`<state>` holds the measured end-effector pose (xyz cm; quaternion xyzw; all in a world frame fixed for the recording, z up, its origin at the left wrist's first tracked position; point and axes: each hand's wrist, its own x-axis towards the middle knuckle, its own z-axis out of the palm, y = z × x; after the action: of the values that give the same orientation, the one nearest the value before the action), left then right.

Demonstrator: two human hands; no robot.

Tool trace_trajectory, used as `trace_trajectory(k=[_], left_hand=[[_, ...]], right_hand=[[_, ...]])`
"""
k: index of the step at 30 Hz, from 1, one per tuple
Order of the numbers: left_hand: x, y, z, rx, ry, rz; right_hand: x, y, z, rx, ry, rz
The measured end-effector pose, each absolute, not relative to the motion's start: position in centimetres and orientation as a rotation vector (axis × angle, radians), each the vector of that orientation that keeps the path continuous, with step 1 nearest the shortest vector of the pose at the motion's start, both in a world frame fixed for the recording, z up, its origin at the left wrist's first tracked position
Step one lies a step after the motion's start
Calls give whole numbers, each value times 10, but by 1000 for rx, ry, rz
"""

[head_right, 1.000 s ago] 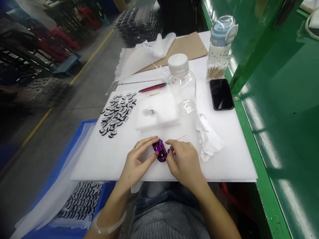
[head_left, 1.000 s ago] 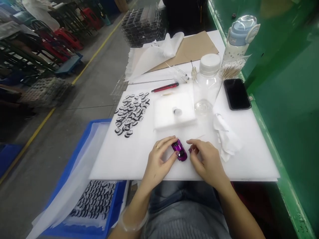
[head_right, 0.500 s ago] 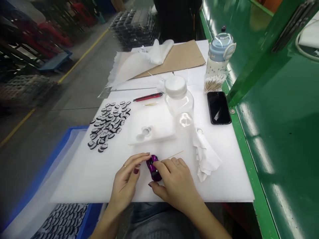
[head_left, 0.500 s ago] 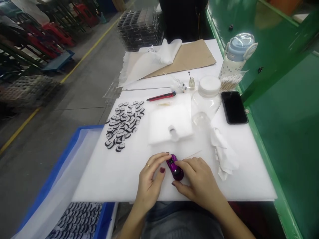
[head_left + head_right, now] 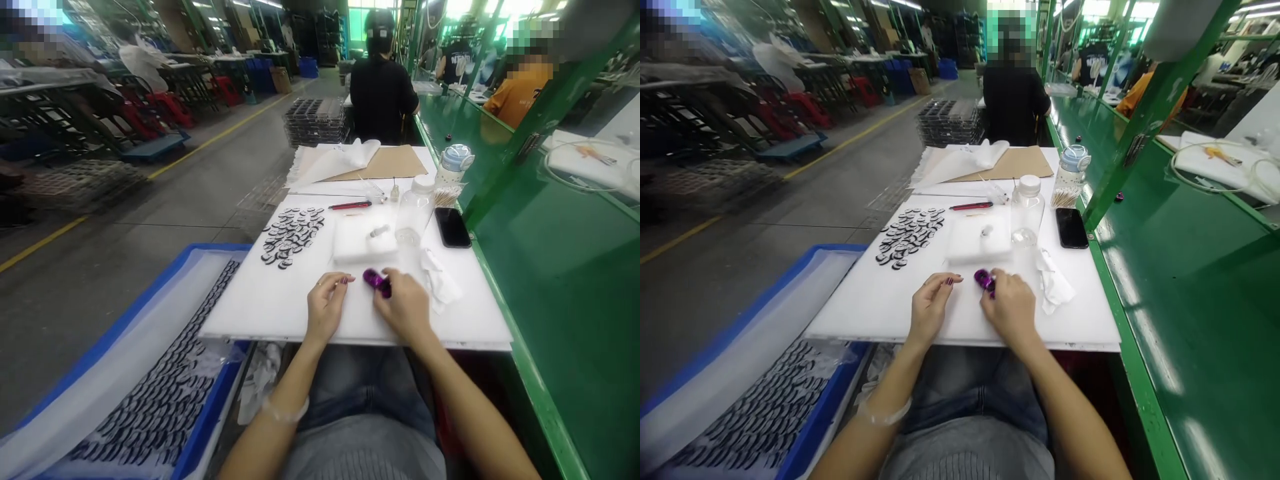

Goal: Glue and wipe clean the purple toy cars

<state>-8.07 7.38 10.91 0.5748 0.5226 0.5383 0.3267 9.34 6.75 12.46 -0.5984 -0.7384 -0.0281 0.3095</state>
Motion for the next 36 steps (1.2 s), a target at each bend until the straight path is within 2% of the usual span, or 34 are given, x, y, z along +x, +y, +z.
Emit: trace_trajectory(k=[7, 15, 20, 30, 36], left_hand=[[-80, 76, 106, 1531, 1334, 1411], [-77, 75, 110, 1610, 1235, 1353], [-78, 75, 107, 1649, 1223, 1308], [-79, 72, 109, 1720, 1254, 1234], [-79, 71, 109, 1772, 1267, 1186]], right_hand=[[223, 87, 166, -2011, -1496, -101], [354, 40, 121, -2494, -1086, -90], [362, 42, 117, -2562, -1125, -38], [307, 88, 141, -2291, -1434, -40], [304, 94, 140, -2271, -1478, -19]])
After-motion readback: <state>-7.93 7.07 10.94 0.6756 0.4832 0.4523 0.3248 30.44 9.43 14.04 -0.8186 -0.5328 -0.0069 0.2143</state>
